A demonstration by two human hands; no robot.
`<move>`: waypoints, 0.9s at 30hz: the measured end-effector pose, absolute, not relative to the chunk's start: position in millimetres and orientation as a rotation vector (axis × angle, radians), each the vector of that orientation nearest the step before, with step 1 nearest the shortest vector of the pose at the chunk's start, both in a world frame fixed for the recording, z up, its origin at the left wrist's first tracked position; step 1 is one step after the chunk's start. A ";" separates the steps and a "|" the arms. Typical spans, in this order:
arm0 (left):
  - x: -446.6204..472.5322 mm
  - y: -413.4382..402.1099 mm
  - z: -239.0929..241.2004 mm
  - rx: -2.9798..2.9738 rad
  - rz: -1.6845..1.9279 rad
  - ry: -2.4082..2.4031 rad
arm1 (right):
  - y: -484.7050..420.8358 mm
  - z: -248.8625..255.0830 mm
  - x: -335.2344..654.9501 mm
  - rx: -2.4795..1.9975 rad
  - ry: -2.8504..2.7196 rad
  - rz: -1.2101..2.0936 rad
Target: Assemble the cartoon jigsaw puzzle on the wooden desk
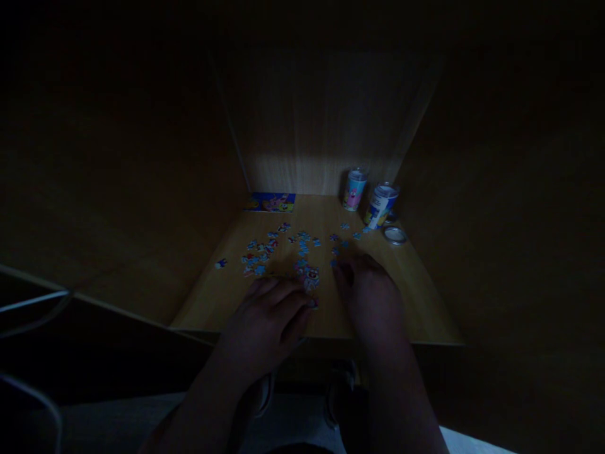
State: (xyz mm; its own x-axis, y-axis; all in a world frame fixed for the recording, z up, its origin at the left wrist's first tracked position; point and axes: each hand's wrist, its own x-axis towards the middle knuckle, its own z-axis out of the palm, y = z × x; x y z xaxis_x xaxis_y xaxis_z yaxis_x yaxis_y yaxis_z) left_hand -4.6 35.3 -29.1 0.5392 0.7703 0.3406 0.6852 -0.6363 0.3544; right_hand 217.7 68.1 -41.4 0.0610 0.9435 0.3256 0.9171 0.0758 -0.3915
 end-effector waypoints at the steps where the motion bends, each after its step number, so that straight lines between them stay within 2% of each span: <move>1: -4.5 35.3 -29.2 2.598 0.711 1.240 | 68.1 -41.8 217.4 -1.832 -1.865 0.082; 27: -2.6 35.4 -25.3 2.645 0.704 1.253 | 66.4 -40.3 213.4 -1.740 -1.937 0.199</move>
